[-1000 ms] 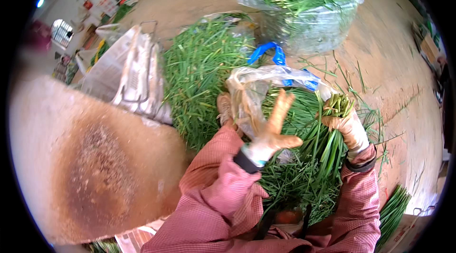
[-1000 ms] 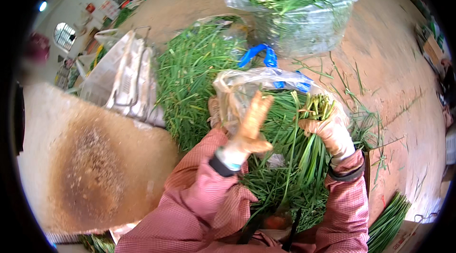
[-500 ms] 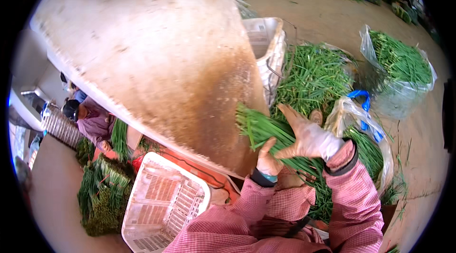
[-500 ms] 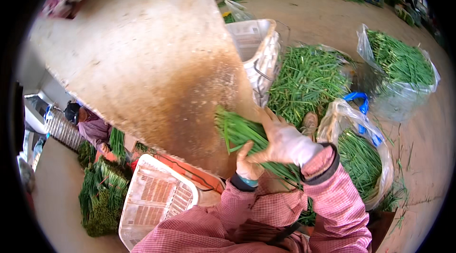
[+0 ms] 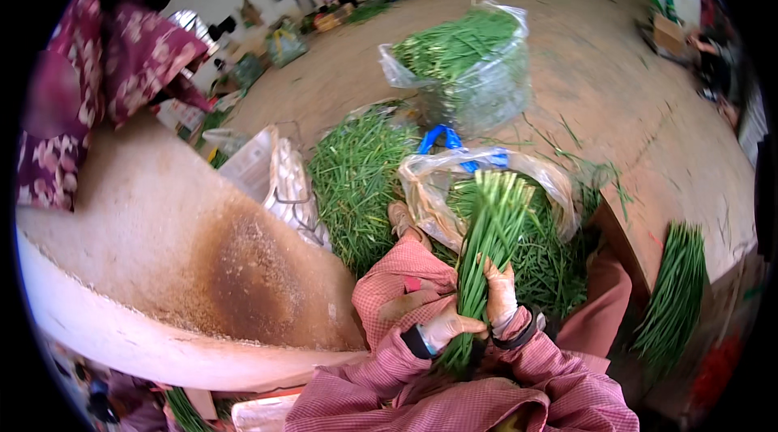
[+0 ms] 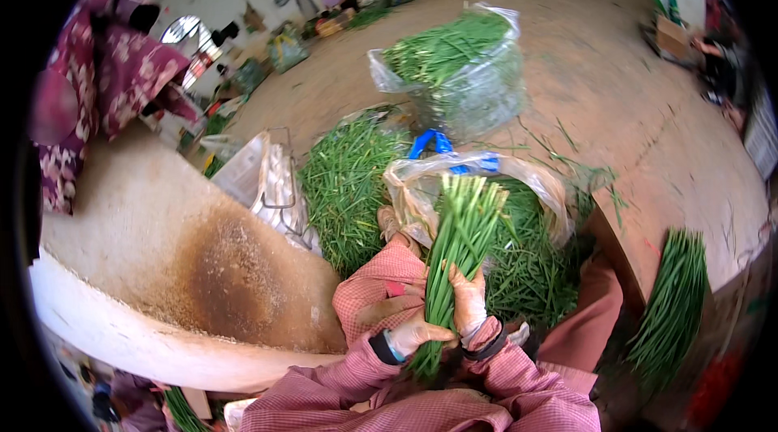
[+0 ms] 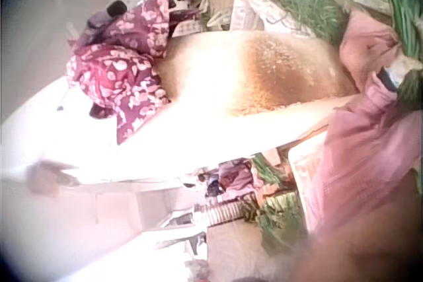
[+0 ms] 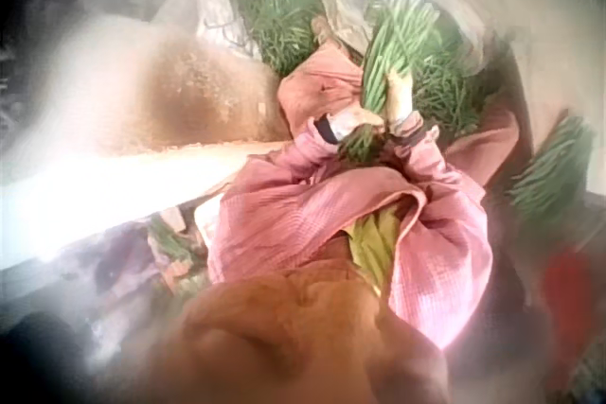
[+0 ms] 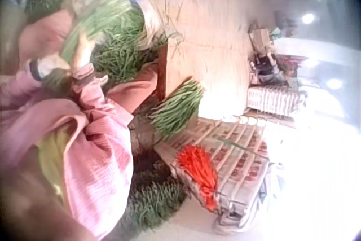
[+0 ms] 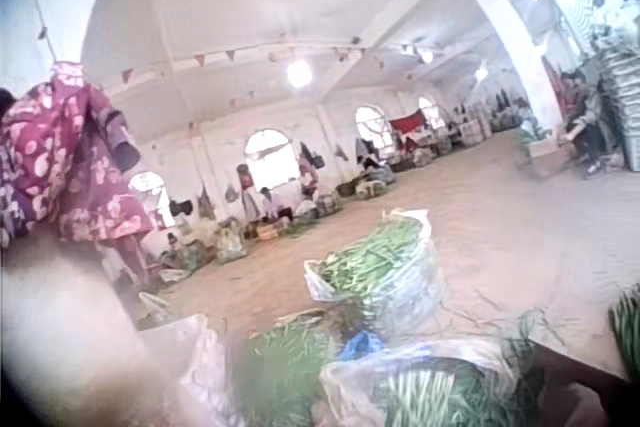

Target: The person gathers loose garlic sprouts from a pile, aligns them into a neat bundle, ties the bundle with a red strap, and places it onto a finished stack.

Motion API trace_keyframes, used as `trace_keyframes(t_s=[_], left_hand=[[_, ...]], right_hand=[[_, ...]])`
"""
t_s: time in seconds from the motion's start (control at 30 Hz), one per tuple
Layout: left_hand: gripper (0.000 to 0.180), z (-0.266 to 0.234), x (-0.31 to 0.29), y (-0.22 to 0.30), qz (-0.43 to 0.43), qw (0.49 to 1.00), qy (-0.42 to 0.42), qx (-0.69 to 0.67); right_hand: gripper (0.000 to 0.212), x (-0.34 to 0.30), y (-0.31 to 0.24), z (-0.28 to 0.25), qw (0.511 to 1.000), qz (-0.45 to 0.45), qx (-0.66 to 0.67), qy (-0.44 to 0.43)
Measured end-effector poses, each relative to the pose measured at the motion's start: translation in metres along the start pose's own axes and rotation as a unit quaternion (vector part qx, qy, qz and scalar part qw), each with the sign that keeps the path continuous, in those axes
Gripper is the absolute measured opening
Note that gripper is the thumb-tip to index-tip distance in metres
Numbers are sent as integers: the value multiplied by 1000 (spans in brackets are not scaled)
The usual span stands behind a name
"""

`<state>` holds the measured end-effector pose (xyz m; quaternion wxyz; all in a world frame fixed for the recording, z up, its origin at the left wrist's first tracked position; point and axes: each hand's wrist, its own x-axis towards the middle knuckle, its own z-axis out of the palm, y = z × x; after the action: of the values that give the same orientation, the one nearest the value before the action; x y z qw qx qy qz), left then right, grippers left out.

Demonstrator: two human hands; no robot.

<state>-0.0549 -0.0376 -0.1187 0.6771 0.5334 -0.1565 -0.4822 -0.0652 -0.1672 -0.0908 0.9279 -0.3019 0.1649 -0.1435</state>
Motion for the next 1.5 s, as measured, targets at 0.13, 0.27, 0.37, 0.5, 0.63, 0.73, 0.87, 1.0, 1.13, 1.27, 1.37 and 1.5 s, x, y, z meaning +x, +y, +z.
trace_keyframes(t_s=[0.13, 0.27, 0.37, 0.5, 0.63, 0.73, 0.87, 1.0, 1.13, 1.27, 1.37, 1.5], left_hand=[[32, -7, -12, 15, -95, 994, -46, -13], [41, -27, -23, 70, 14, 916, -113, 386], [44, -23, -27, 111, 57, 693, -7, 718], [76, -32, -14, 154, 273, 478, 6, 835], [81, -12, 3, 197, 209, 333, 18, 919], [83, -26, -3, 222, 197, 274, 22, 941], [81, -18, 9, 230, 203, 258, 7, 945], [75, -6, 12, 222, 208, 354, -32, 911], [73, -13, 17, 225, 204, 340, -44, 917], [71, -24, -5, 230, 162, 366, -49, 915], [71, -37, -12, 224, 171, 369, -28, 913], [75, -49, -16, 229, 170, 403, 1, 899]], right_hand=[[61, 7, -25, -43, 998, -26, -24, 52], [31, 24, -79, -50, 987, -148, 45, 39], [23, 39, -77, -85, 989, -149, 8, -9], [23, 75, -47, -139, 981, -147, 11, 123], [46, 70, -64, -204, 945, 37, -325, 8], [133, 32, -85, -190, 481, 179, -858, 27], [125, 18, -129, -137, 570, -270, -775, -47], [99, 10, -115, -22, 527, -385, -709, -267], [31, 44, -86, -36, 525, -332, -696, -359], [8, 39, -65, -73, 510, -334, -698, -375], [8, 51, -55, -105, 462, -317, -780, -279], [11, 71, -47, -185, 434, -232, -821, -289]])
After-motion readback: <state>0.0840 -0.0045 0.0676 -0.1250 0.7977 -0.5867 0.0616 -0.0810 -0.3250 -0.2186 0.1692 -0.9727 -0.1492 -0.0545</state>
